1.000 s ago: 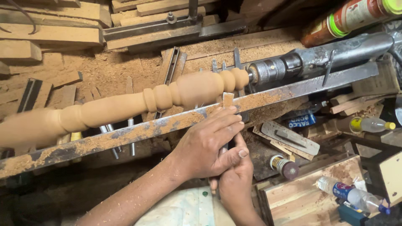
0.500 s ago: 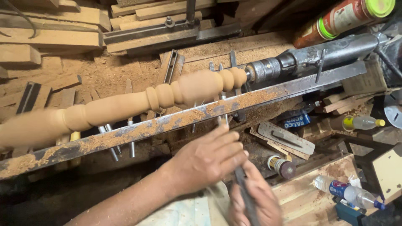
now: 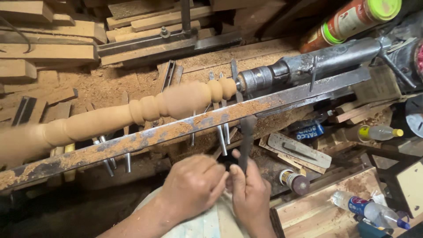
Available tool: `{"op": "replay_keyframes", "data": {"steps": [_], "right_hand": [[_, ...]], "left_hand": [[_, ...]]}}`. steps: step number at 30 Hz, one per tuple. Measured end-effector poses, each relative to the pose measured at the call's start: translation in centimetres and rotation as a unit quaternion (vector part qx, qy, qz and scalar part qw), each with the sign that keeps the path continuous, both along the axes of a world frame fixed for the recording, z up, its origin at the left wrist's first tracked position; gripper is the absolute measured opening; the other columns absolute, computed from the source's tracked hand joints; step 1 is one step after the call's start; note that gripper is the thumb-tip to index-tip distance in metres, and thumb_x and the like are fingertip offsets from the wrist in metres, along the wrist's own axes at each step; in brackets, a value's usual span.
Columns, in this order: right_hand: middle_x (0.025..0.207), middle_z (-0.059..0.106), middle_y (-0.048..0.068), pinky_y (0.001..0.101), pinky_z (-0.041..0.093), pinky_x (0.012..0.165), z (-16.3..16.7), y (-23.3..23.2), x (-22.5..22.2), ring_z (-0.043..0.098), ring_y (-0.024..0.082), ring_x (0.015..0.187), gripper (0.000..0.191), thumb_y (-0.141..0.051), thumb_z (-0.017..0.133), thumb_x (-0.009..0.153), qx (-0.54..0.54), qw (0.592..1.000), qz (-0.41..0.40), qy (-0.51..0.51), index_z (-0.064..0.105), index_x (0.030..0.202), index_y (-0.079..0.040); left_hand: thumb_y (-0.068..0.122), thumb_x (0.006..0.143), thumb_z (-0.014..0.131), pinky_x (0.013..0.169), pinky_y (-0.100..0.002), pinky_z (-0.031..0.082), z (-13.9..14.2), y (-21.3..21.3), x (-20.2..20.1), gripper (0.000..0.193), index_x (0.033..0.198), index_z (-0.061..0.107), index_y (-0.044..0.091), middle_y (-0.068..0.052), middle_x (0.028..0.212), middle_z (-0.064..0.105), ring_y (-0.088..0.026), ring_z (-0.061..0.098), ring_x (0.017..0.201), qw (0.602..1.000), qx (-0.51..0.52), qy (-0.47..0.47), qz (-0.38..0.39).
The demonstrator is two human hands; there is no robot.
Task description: The person shapes a wooden spindle on a rotating lathe by applying a handheld chisel-like tool against the wood, moving it across the surface to create decorative grooves and contours.
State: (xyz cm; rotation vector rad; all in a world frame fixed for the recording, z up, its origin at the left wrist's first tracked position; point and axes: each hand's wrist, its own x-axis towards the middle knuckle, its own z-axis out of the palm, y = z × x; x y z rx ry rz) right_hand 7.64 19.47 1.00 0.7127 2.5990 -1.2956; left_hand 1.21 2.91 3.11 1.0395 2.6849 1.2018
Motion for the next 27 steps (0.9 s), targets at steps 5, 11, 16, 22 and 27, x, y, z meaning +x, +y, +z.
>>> {"op": "replay_keyframes", "data": {"steps": [5,11,16,22,27], "right_hand": [[0.108,0.073,0.024,0.0471,0.057,0.075,0.9,1.1,-1.8,0.072,0.042,0.091,0.040,-0.015,0.058,0.096,0.140,0.977,0.135,0.088,0.061,0.135,-0.003],[0.109,0.071,0.026,0.0460,0.059,0.073,1.7,0.1,-1.9,0.071,0.044,0.095,0.046,-0.010,0.064,0.092,0.106,0.970,0.138,0.167,0.059,0.137,-0.002],[0.081,0.066,0.019,0.0459,0.054,0.060,2.0,-0.2,-2.7,0.067,0.038,0.069,0.047,-0.008,0.067,0.090,0.126,0.974,0.140,0.124,0.064,0.136,-0.006],[0.076,0.062,0.016,0.0448,0.050,0.055,2.4,-0.9,-3.3,0.064,0.036,0.063,0.042,-0.009,0.067,0.092,0.127,0.973,0.135,0.140,0.065,0.133,-0.005],[0.076,0.063,0.016,0.0450,0.050,0.054,2.6,-1.5,-3.6,0.063,0.036,0.062,0.042,-0.011,0.067,0.091,0.135,0.975,0.125,0.123,0.065,0.133,-0.006]], "left_hand": [[0.008,0.090,0.066,0.113,-0.052,0.049,-1.6,0.8,-2.7,0.031,0.118,0.071,-0.004,-0.020,0.130,0.070,-0.037,0.063,0.129,0.977,0.061,0.206,-0.007],[0.007,0.088,0.066,0.113,-0.052,0.049,-3.5,2.1,-4.3,0.030,0.114,0.071,-0.005,-0.020,0.126,0.069,-0.036,0.063,0.129,0.977,0.056,0.203,0.019],[0.006,0.090,0.068,0.112,-0.049,0.051,-4.1,2.2,-5.3,0.024,0.111,0.073,-0.003,-0.017,0.123,0.072,-0.033,0.065,0.127,0.972,0.054,0.227,0.026],[0.006,0.090,0.070,0.109,-0.047,0.055,-4.3,2.1,-6.1,0.019,0.107,0.074,-0.001,-0.015,0.120,0.073,-0.032,0.067,0.125,0.971,0.071,0.227,0.032],[0.006,0.091,0.071,0.109,-0.045,0.056,-4.4,2.0,-6.5,0.016,0.105,0.074,0.000,-0.014,0.119,0.074,-0.030,0.068,0.125,0.969,0.070,0.232,0.037]]}}
